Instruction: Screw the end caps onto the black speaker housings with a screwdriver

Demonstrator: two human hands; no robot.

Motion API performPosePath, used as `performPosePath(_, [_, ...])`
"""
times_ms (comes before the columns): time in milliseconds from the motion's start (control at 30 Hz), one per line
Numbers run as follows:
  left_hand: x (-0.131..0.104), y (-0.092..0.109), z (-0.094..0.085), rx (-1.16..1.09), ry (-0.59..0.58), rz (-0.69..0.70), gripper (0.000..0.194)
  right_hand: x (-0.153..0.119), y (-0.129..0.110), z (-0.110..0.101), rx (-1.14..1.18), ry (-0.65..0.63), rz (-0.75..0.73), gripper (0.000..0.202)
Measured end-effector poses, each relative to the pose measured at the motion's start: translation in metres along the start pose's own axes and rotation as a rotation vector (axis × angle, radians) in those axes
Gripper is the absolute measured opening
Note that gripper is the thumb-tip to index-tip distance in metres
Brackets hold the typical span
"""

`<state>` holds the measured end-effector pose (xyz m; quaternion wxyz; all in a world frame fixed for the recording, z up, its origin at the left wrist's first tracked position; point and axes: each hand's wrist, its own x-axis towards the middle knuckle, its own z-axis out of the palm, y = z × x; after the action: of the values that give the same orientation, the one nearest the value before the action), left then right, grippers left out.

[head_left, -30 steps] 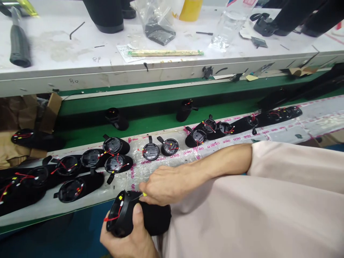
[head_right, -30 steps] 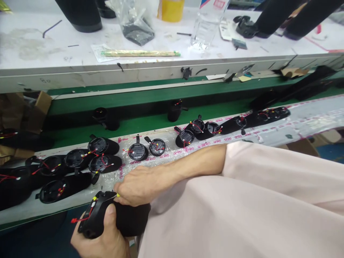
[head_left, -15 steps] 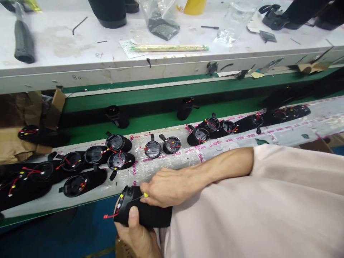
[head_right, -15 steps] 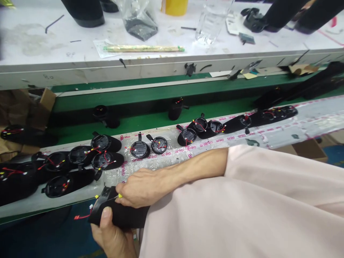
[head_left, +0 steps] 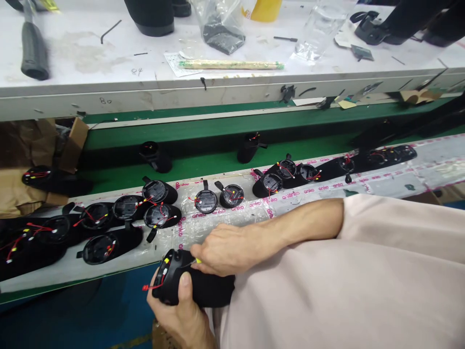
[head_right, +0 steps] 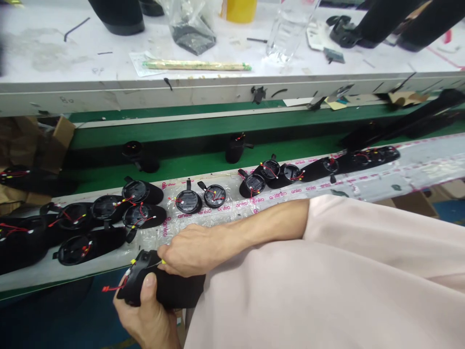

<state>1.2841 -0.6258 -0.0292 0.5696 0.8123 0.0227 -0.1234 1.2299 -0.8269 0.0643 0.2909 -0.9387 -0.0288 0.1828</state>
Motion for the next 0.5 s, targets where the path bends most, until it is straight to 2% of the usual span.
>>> performPosePath(100, [0.001,0.004,0.002,-0.018,0.051,-0.054,0.091,0.003,-0.001,-0.003,-0.002,-0.021,-0.009,0.046])
performPosePath(267, [0.007,0.009,0.008,0.004,0.050,-0.081,0.098,0.010,0.008,-0.005,-0.024,-0.093,-0.003,0.045])
performPosePath(367, [0.017,0.008,0.010,0.032,0.101,-0.035,0.105,0.010,0.035,-0.009,-0.067,0.074,0.013,0.043])
performPosePath(433, [0.025,0.005,0.013,0.102,0.124,0.027,0.113,0.014,0.061,-0.012,-0.157,0.205,0.110,0.043])
performPosePath(500, [0.032,0.001,0.018,0.198,0.079,0.111,0.120,0.024,0.087,-0.011,-0.281,0.222,0.188,0.057])
